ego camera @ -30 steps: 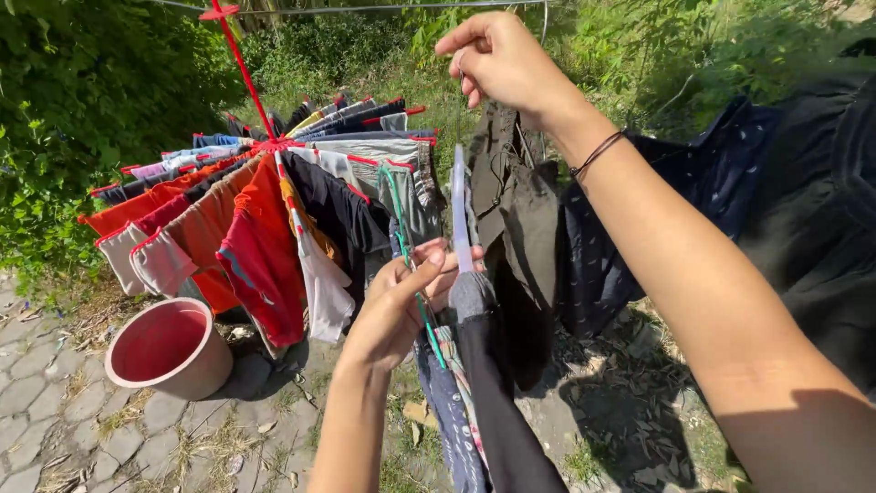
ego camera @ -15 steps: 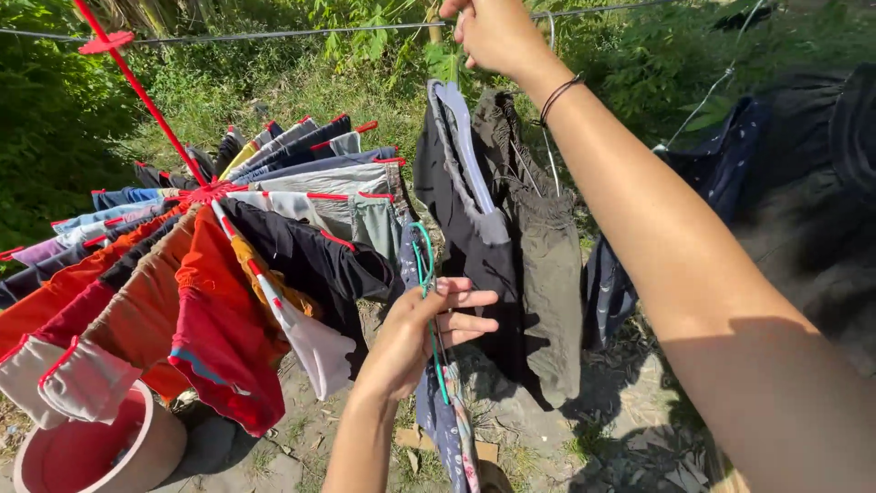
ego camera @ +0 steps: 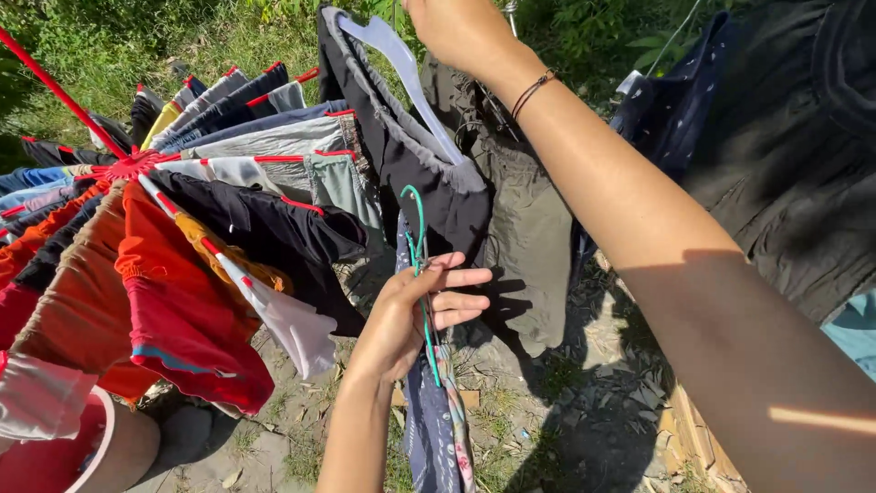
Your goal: Hanging various items of laundry on a clothesline and a circular dryer in an outdoor area.
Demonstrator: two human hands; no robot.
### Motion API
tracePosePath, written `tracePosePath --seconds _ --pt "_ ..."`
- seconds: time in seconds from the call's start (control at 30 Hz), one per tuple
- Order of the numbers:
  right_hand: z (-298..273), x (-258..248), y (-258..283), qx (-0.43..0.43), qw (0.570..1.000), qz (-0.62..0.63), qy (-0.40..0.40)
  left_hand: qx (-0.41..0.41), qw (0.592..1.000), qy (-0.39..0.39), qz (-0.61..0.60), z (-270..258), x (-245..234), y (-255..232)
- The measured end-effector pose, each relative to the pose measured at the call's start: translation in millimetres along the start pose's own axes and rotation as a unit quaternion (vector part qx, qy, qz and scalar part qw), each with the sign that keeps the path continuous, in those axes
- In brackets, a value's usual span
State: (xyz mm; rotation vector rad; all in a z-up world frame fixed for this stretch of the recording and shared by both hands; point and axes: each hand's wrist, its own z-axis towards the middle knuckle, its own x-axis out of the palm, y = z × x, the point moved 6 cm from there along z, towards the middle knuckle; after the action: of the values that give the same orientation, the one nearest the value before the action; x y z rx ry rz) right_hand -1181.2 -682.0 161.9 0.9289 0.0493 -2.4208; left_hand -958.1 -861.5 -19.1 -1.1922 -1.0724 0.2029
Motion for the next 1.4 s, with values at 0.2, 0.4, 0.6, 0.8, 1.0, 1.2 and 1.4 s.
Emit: tracePosePath --seconds 0.2,0.4,0.6,0.8,1.0,1.2,1.4 --pt "-84 -61 54 -0.010 0.995 0.075 0.071 -0.009 1.000 0.018 -0.007 0 16 18" --pt "-166 -64 78 0.111 0.955 0.132 0.242 -0.013 1.000 0.024 0.015 -5 38 33" --pt "-254 -120 106 0.058 0.979 0.148 0.126 0.019 1.000 0.016 0.019 -26 72 51" --pt "-338 -148 166 0.143 0.925 0.308 0.170 0.072 0.995 -0.051 0.041 -73 85 68" --pt "-312 -106 197 0.168 0.891 0.361 0.218 0.081 0.984 -0.134 0.083 -143 35 50" --pt "-246 -17 249 0.102 0.874 0.420 0.225 0.091 0.973 -0.173 0.123 -220 -10 -24" --pt "-164 90 291 0.051 0.821 0.509 0.254 0.109 0.968 -0.198 0.108 -279 -57 -92"
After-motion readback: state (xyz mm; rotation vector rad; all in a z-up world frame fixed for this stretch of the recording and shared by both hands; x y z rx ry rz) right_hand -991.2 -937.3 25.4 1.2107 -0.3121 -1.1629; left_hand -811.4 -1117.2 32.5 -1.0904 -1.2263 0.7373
